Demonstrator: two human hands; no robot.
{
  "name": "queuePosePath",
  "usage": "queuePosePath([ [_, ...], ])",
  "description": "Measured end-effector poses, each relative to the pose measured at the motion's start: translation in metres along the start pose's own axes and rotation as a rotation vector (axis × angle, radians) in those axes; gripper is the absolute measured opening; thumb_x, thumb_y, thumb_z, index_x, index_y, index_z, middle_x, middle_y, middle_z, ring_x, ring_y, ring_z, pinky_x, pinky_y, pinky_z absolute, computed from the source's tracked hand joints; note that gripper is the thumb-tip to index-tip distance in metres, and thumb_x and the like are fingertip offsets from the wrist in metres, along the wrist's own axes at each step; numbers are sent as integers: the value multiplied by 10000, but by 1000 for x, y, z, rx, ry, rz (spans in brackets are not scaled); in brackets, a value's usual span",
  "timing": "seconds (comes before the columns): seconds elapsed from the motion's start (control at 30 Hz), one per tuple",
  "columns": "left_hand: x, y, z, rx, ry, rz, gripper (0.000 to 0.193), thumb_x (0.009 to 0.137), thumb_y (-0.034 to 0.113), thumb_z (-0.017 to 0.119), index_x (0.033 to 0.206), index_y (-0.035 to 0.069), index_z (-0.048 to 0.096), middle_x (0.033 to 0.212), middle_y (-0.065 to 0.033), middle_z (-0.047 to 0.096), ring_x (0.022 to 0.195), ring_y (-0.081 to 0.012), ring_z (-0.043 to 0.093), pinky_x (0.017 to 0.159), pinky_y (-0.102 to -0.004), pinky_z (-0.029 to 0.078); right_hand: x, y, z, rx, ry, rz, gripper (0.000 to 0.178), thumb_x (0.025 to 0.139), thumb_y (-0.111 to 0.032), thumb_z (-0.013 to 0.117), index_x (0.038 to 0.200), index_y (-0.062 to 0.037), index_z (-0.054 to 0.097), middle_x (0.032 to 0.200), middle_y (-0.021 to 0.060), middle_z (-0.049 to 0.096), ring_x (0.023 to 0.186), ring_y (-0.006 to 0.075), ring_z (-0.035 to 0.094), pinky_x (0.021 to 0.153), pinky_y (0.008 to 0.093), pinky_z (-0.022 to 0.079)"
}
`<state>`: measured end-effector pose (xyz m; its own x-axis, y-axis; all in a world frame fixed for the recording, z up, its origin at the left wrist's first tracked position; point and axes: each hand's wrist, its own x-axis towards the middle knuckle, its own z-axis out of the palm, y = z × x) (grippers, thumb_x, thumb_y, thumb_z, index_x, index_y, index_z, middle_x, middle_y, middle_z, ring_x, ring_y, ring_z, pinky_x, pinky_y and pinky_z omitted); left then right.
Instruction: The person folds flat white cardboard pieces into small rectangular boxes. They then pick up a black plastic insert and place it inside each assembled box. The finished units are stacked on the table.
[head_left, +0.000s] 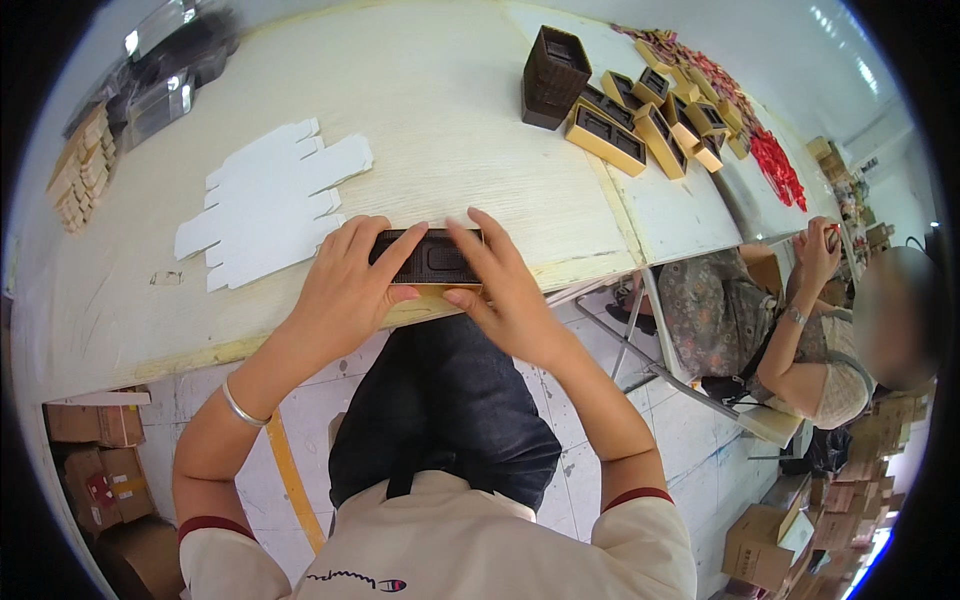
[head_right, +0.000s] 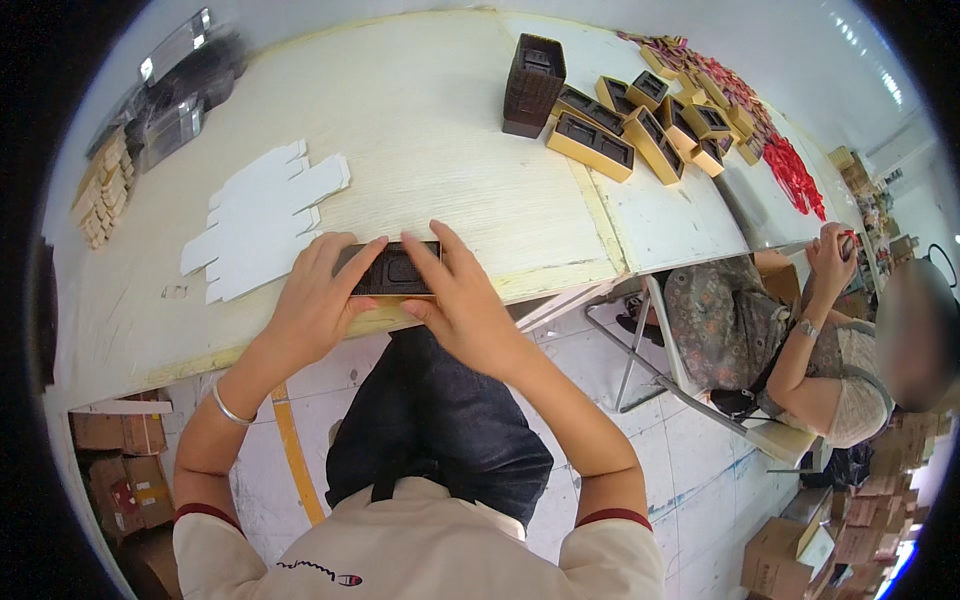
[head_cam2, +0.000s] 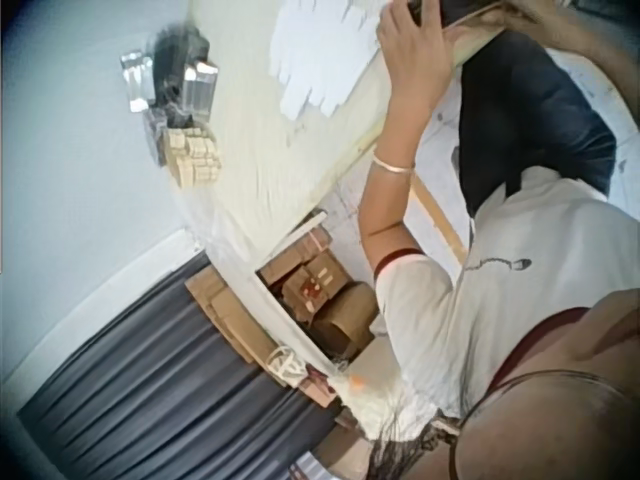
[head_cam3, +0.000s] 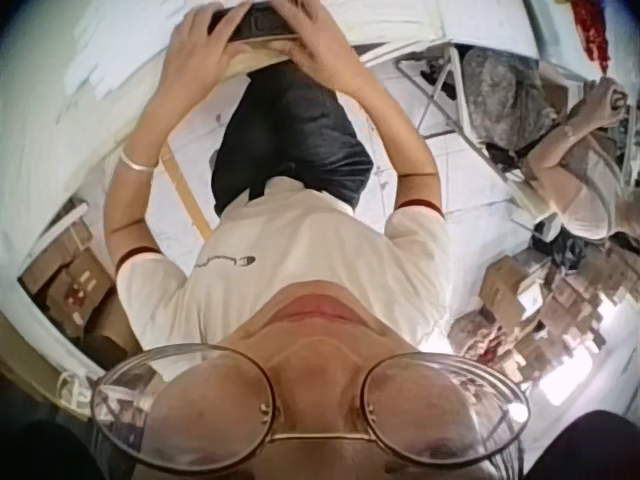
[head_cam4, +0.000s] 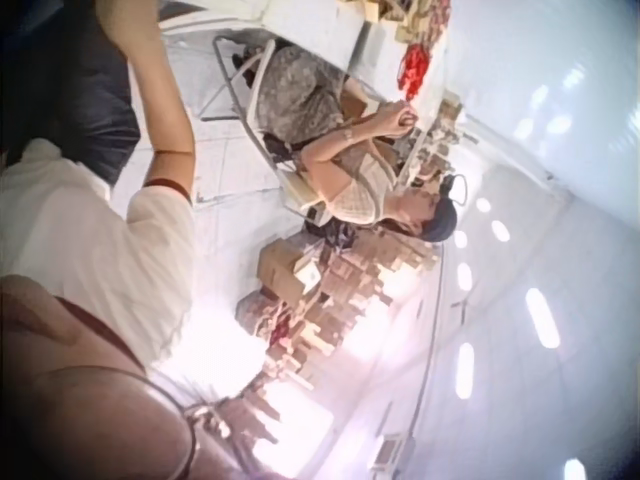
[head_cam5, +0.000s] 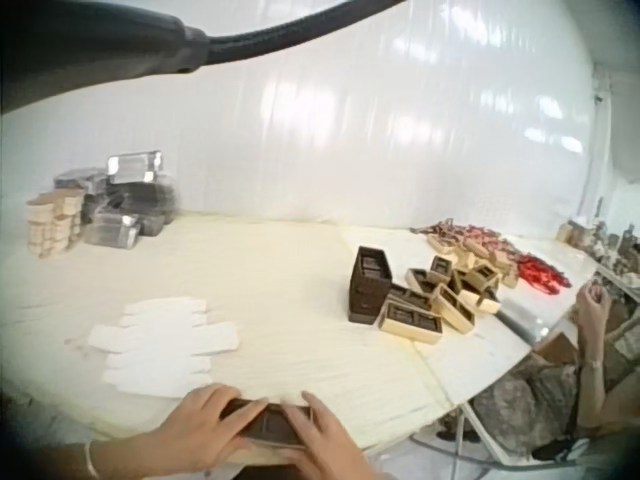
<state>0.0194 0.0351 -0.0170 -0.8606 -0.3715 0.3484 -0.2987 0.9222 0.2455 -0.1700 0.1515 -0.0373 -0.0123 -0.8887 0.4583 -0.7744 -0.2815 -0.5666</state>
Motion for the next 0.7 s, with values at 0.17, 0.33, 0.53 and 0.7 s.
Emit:
queuePosePath([
  [0.17,3,2,0,-106,8,29,578,837,288,624,1353,90,455,1228,-190,453,1152,-367,433,983,-468,348,-4,6,-18,-109,-124,-61,607,788,-296,707,1315,-68,509,1237,232,472,1177,366,458,1069,510,297],
  [0.33,-12,19,-62,-331,156,155,605,833,462,628,1272,59,526,1265,-154,500,1150,-337,479,943,-417,397,-8,20,-63,-204,26,45,514,823,-300,679,1255,-49,556,1088,193,575,1142,347,496,1073,468,306],
  [0.53,-52,49,-123,-1632,17,617,419,881,469,616,765,68,656,923,-106,647,820,-244,578,719,-326,458,6,150,-198,-472,301,282,522,904,-243,635,1366,-66,469,1302,193,522,1212,302,493,1002,403,387],
  [0.7,-59,74,-152,-1811,180,617,428,920,482,561,669,141,619,833,-17,643,674,-155,533,640,-268,400,43,182,-165,-767,520,243,569,899,-305,638,1382,-77,443,1394,259,410,1300,405,394,1061,443,325],
])
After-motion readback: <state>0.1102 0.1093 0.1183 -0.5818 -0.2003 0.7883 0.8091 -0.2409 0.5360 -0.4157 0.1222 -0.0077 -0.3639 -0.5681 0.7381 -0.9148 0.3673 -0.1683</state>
